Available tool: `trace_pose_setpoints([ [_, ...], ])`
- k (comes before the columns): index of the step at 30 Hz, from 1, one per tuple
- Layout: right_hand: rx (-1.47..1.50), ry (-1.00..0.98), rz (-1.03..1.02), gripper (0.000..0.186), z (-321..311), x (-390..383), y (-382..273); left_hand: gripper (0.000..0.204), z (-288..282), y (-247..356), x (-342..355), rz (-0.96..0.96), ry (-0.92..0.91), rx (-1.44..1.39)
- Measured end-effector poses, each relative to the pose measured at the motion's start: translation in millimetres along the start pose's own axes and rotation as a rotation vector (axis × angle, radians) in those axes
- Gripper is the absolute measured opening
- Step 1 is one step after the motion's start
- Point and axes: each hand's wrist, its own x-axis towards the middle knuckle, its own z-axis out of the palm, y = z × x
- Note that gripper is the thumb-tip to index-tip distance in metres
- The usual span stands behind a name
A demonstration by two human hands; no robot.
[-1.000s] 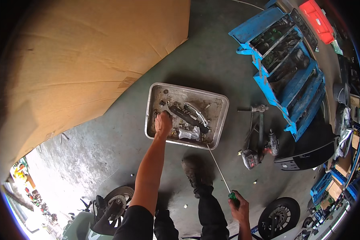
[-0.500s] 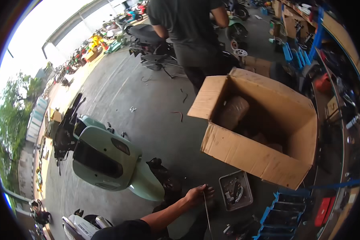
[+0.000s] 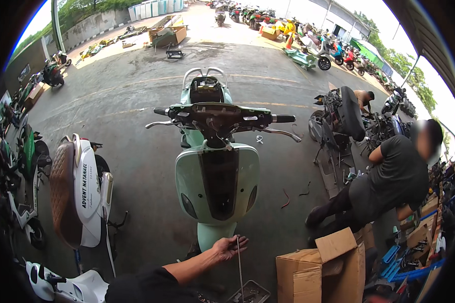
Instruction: The person disassembles parts of a light green scooter by hand and with a screwdriver. They remove screws from the front panel, place them into a metal tray, lift and detach the front body panel, and then proceed to remove additional screws from the floorboard and steering column areas.
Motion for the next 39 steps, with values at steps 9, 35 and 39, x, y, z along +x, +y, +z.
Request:
trace_pose_setpoints([
  [9,0.005,-0.255,0.107,0.04,56.8,91.8,-51.3,0.012,5.7,149.7,-15.8,0.143,-0.141,-0.099],
  [35,0.441,-0.323,0.132,0.036,125.1,130.6,-105.9,0.021,55.7,239.6,-4.7,0.487,-0.078,0.015],
  [39,0.621,-0.163,0.435,0.036,129.2,136.0,-138.1,0.02,56.0,245.7,-6.8,0.472,-0.168,0.058],
])
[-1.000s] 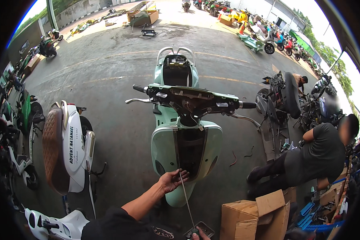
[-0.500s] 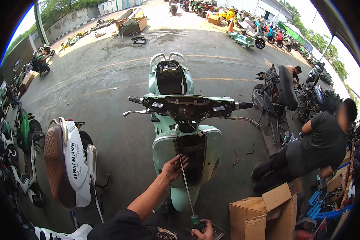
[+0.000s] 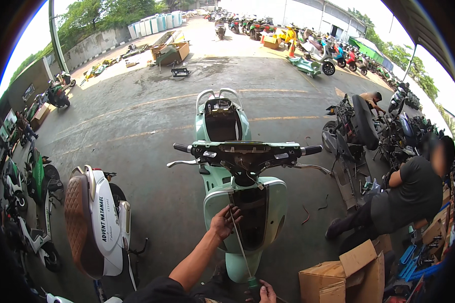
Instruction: The person disassembles parts of a light green scooter by hand and with a screwdriver. They remove screws from the front panel, place them into a metal tray, lift and detach the front body panel, and then proceed to remove additional screws from the floorboard and steering column areas.
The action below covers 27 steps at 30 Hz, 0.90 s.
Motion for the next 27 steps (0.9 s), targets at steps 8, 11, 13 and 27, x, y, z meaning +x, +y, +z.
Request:
trace_pose_setpoints([
  [8,-0.264,0.076,-0.204,0.046,9.1,13.0,16.2,0.024,10.7,-2.4,1.7,0.018,0.098,0.021],
  [11,0.096,0.045,-0.185,0.038,3.8,27.3,29.6,0.025,17.2,-14.5,10.9,-0.025,0.049,0.046],
  [13,-0.283,0.003,-0.275,0.041,1.2,34.4,33.6,0.03,20.1,-15.7,9.4,0.002,0.03,0.103],
  [27,-0.296,-0.027,-0.474,0.035,-44.8,99.1,82.5,0.043,5.1,39.6,21.0,1.505,0.098,1.882],
])
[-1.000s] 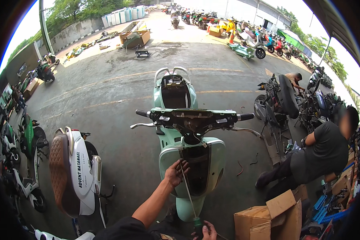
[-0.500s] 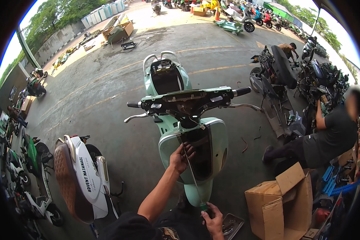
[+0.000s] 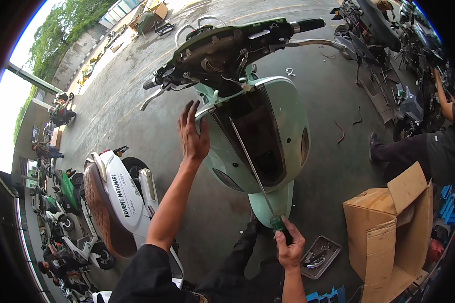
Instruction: The person disassembles parts of a light green scooter by hand and with a screwdriver. They remove screws from the front panel, place them into a metal tray, lift and detach the front body panel, and then proceed to remove additional screws from the floorboard and steering column areas.
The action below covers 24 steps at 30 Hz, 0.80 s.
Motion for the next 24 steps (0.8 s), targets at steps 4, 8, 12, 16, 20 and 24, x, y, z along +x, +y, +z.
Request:
trace_pose_setpoints([
  [4,-0.002,-0.024,-0.312,0.038,-1.3,25.7,21.7,0.034,49.5,-3.1,15.1,-0.093,0.013,0.293],
  [8,0.054,-0.059,-0.193,0.039,15.4,38.3,32.7,0.038,51.1,-21.4,16.7,-0.109,0.13,0.348],
  [12,0.059,-0.063,-0.232,0.038,18.1,50.9,35.6,0.043,58.0,-25.6,21.2,-0.136,0.158,0.356],
  [16,-0.031,-0.025,-0.421,0.037,19.0,58.3,20.9,0.047,57.7,-22.9,22.2,-0.184,0.129,0.327],
  [20,-0.065,-0.033,-0.385,0.037,20.1,58.4,-1.2,0.047,57.4,-23.3,22.0,-0.186,0.144,0.331],
  [24,-0.104,-0.01,-0.424,0.037,23.7,59.8,-6.1,0.046,57.1,-21.5,21.2,-0.19,0.137,0.336],
])
